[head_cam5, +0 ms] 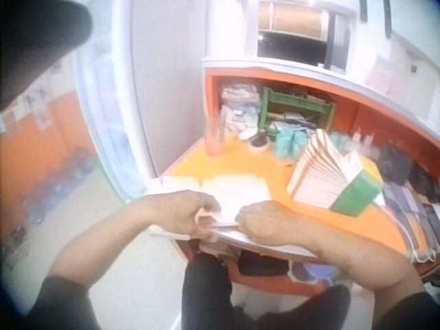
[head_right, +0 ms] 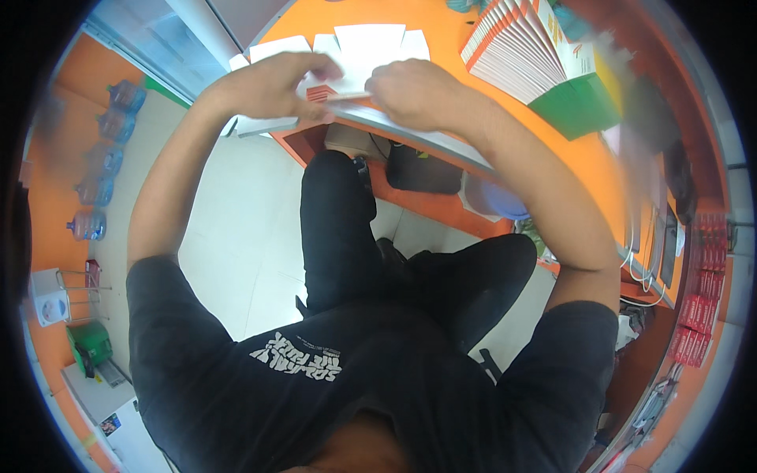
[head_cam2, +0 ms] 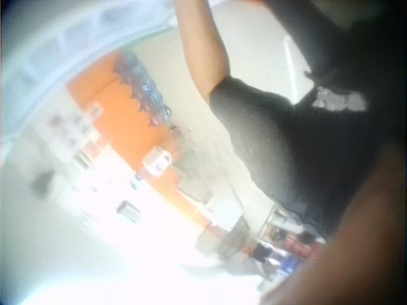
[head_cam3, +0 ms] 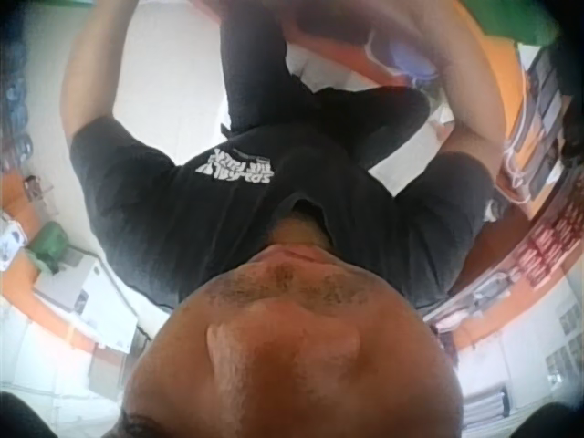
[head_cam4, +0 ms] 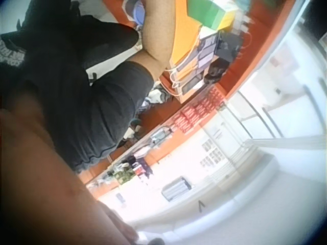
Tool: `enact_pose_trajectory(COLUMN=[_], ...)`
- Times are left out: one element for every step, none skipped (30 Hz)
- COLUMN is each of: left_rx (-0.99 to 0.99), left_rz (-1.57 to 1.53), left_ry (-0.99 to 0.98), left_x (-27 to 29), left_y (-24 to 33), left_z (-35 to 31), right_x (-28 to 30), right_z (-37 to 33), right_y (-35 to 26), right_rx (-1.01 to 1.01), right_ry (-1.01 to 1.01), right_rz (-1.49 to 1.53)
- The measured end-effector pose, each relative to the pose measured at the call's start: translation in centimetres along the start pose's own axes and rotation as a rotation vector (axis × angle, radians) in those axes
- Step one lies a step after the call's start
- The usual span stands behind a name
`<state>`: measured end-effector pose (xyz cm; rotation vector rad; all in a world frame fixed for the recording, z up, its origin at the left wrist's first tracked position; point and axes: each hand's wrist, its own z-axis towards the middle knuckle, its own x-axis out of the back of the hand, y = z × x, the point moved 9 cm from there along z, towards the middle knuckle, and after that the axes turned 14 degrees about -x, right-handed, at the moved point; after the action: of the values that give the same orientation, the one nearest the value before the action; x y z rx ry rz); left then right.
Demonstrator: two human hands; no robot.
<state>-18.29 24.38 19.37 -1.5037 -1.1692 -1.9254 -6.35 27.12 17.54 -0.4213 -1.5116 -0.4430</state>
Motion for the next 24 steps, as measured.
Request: enact_pose_trajectory(left_rx=[-0.088,-0.059,-0.031,0.035,0.107,0.179,0.156,0.134,0.113,0.061,0.051,0.041,0.030,0.070,0.109,0.155,0.120,0.083,0.023,0.074,0.080,0.085,0.067,0.092], left_rz=[0.025,0.009,-0.006,-0.001,0.011,0.024,0.023,0.023,0.023,0.019,0.027,0.036,0.038,0.021,0.004,-0.008,0.075,0.157,0.237,0.296,0.294,0.298,0.300,0.302], left_ry=[0.076,0.016,-0.045,-0.086,-0.124,-0.162,-0.176,-0.190,-0.203,-0.161,-0.164,-0.167,-0.176,-0.242,-0.309,-0.371,-0.421,-0.470,-0.522,-0.595,-0.594,-0.582,-0.572,-0.589], left_x=[0.2,0.0,-0.3,-0.9,-1.2,-1.4,-1.5,-1.6,-1.7,-1.7,-1.9,-1.9,-2.1,-2.4,-2.5,-2.5,-2.7,-3.0,-3.7,-3.2,-3.5,-3.3,-3.3,-3.5], left_y=[0.7,1.1,1.6,0.9,-0.1,-1.2,-1.6,-2.0,-2.4,-2.3,-2.6,-2.8,-2.8,-3.0,-3.1,-3.5,-3.4,-3.2,-2.8,-2.3,-2.9,-3.5,-3.0,-2.8], left_z=[0.6,1.5,2.4,3.4,4.4,4.7,5.5,6.0,6.4,6.4,6.6,6.8,7.0,7.2,7.7,8.1,8.6,9.1,10.3,9.7,9.5,9.5,10.1,10.7], right_x=[0.0,0.2,0.1,0.7,0.9,0.2,0.0,-0.2,-0.4,-1.1,-1.6,-2.1,-3.0,-4.0,-5.1,-5.3,-5.4,-5.3,-5.1,-4.3,-3.6,-2.7,-3.3,-4.8], right_z=[0.6,1.2,1.6,2.3,2.9,4.1,4.3,4.4,4.5,4.9,5.0,5.0,5.1,5.6,6.5,7.3,7.6,8.0,7.6,7.3,7.0,6.4,5.9,5.4], right_y=[0.2,0.6,1.0,1.1,1.2,2.2,3.0,3.7,4.4,5.1,5.8,6.5,7.0,7.9,8.9,9.1,9.4,9.8,10.7,9.8,8.8,8.2,9.0,10.0], right_rx=[0.005,0.007,-0.020,-0.043,-0.061,-0.126,-0.152,-0.176,-0.198,-0.224,-0.253,-0.282,-0.315,-0.349,-0.384,-0.411,-0.394,-0.376,-0.377,-0.416,-0.457,-0.500,-0.516,-0.533], right_ry=[-0.018,-0.019,-0.085,-0.148,-0.204,-0.285,-0.306,-0.326,-0.344,-0.357,-0.362,-0.367,-0.378,-0.371,-0.362,-0.352,-0.345,-0.336,-0.332,-0.377,-0.422,-0.461,-0.417,-0.372], right_rz=[0.013,0.068,0.087,0.103,0.118,0.189,0.247,0.305,0.362,0.402,0.458,0.514,0.576,0.594,0.611,0.625,0.464,0.303,0.142,0.124,0.105,0.076,0.123,0.170])
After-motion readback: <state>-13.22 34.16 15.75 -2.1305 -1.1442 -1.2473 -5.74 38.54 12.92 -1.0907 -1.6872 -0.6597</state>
